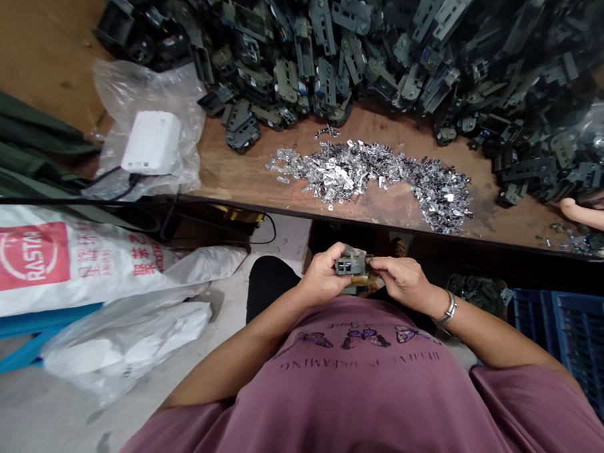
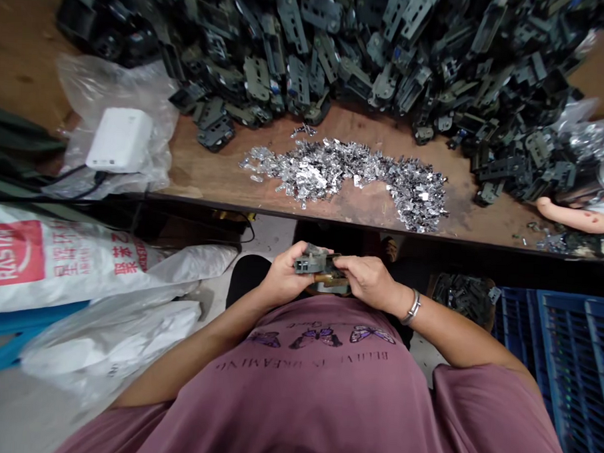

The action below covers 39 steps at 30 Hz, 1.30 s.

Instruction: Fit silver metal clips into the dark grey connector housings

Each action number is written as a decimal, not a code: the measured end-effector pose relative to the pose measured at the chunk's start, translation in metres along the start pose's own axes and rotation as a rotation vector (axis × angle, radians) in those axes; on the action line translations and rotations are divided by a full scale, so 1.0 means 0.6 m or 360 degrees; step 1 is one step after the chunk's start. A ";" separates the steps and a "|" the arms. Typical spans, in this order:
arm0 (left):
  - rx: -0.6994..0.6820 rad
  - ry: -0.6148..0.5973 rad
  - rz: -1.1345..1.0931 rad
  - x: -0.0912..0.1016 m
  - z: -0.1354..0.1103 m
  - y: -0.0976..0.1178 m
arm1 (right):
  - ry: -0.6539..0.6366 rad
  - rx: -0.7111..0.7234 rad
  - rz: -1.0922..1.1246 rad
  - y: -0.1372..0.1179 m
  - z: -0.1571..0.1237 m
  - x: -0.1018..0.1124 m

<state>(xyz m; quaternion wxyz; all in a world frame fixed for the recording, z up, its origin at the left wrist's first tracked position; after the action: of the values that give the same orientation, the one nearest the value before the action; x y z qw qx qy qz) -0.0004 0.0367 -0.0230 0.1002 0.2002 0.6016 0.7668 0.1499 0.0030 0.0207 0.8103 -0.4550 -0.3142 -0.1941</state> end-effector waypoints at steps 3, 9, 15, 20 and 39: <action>0.0056 0.0056 -0.0069 0.005 -0.006 -0.008 | 0.0028 -0.0110 0.0056 0.006 0.001 0.007; 0.0136 0.0048 -0.0129 0.007 -0.008 -0.004 | 0.0036 0.0032 -0.0061 -0.005 0.006 -0.006; 0.0237 0.0069 -0.0165 0.009 -0.010 0.000 | 0.0025 0.0007 -0.0074 0.000 0.004 -0.030; 0.0260 0.0067 -0.0153 0.009 -0.012 -0.007 | -0.0035 -0.0184 -0.0001 0.011 0.005 -0.032; 0.0112 0.0392 -0.0279 0.036 -0.023 -0.022 | -0.0134 -0.1871 0.2229 0.074 -0.003 -0.147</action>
<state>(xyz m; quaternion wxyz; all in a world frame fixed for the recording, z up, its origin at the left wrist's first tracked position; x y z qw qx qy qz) -0.0272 0.0367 -0.0344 0.0850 0.0548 0.6509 0.7524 0.1133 0.0268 -0.0678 0.3686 -0.8876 0.1536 0.2297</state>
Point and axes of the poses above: each hand's wrist, its own z-axis towards the middle knuckle, its own x-axis out of the back of the hand, y = z × x, the point moved 7 cm from there along z, towards the middle knuckle, and after that the axes turned 14 degrees about -x, right-handed, at the moved point
